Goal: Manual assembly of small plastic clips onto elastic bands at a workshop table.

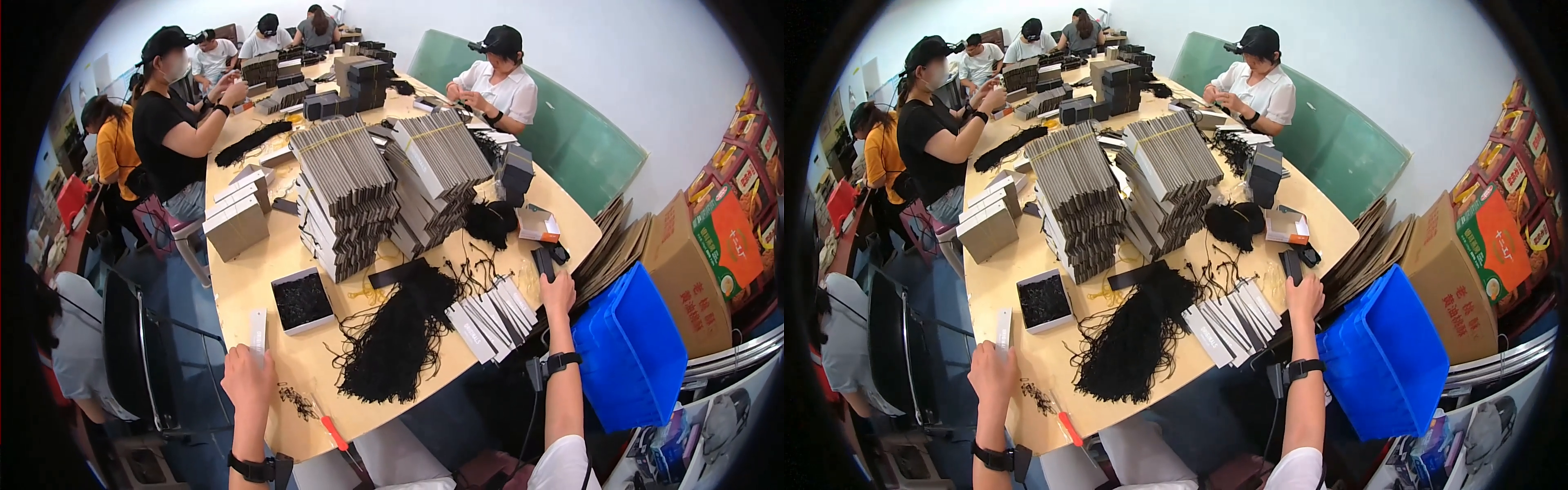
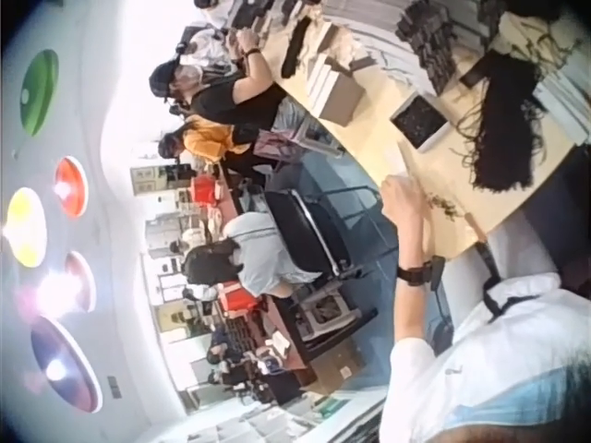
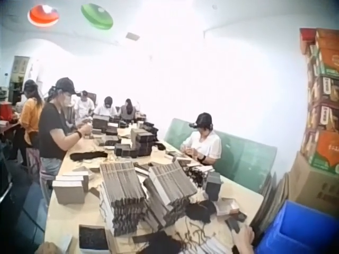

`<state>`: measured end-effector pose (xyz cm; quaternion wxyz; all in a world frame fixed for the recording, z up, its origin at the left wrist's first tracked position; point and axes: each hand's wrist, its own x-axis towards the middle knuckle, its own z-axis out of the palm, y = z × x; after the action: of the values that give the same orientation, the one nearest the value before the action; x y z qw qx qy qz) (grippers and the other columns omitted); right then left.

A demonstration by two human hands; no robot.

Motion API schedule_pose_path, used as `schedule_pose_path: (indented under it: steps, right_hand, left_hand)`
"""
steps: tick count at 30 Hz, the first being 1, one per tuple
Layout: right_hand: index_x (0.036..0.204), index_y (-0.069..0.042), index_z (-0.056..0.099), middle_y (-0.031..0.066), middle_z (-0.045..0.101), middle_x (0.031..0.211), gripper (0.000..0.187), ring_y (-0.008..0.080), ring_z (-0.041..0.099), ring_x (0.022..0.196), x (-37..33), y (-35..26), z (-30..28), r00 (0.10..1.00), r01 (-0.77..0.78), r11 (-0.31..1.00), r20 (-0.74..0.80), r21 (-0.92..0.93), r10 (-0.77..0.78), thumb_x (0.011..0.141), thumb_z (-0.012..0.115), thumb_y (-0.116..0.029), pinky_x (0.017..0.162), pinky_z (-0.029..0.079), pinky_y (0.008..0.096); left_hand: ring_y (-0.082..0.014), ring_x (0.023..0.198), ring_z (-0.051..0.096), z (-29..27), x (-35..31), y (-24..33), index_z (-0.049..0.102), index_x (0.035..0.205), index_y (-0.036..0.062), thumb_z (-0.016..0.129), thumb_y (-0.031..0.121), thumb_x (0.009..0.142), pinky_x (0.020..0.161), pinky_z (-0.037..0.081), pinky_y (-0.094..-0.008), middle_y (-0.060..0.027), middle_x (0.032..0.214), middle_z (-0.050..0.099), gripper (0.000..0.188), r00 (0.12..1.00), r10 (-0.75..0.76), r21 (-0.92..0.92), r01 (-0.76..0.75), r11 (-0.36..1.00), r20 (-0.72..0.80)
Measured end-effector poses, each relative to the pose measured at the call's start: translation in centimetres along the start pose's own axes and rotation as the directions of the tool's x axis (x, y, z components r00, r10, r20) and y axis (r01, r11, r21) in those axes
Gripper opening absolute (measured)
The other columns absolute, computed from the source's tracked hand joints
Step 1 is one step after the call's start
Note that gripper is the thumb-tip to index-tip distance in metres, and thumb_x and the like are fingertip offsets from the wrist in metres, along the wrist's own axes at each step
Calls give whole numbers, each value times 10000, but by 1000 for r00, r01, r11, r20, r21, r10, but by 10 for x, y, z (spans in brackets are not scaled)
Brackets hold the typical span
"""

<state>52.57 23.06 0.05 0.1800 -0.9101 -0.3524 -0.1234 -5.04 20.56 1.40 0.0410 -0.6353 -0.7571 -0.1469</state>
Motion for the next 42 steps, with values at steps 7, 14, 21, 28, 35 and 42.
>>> schedule_pose_path:
  steps: [7,14,21,28,35,42]
  right_hand:
    - [955,1,606,183,635,945,411,348,588,969,5,17,-5,997,17,1000,-71,-4,-17,791,665,-371,804,458,483]
    - [972,-2,597,170,632,985,398,343,586,988,3,16,5,999,24,1000,-42,14,-24,813,641,-364,840,448,453]
    - [977,-2,584,165,615,1029,399,337,562,1028,1,14,-1,994,57,998,-91,21,-55,826,632,-368,865,432,456]
    - [960,3,603,174,616,1012,398,344,565,1016,0,17,-1,998,48,999,-39,-7,-49,820,648,-367,856,440,473]
    - [931,-4,634,175,617,1023,389,344,569,1027,-4,6,-3,1000,9,1000,-5,-14,-9,802,665,-369,850,455,475]
    - [966,-3,639,145,618,1045,401,323,555,1055,-1,14,-6,1000,-11,1000,-21,-22,10,812,644,-374,877,440,460]
  left_hand:
    - [-321,857,594,2,0,8,531,841,31,665,299,783,675,514,-452,-136,860,571,305,999,19,-33,-20,999,-40]
    - [-305,855,593,2,-4,-2,525,846,15,666,277,796,646,520,-426,-131,860,562,302,998,45,-39,-47,998,-31]
    - [-318,895,599,-1,-4,-7,541,914,3,643,315,824,710,506,-436,-139,907,588,340,1000,13,-45,-14,999,-14]
    - [-320,899,589,0,-2,3,528,874,12,679,334,787,698,514,-443,-141,902,573,366,1000,25,-56,-25,998,12]
    - [-311,915,586,4,-3,2,537,882,2,675,304,770,677,525,-439,-142,904,572,351,999,-16,28,15,1000,48]
    - [-314,915,585,5,-8,4,511,876,-19,662,277,784,685,530,-421,-172,918,562,344,998,12,27,-13,1000,57]
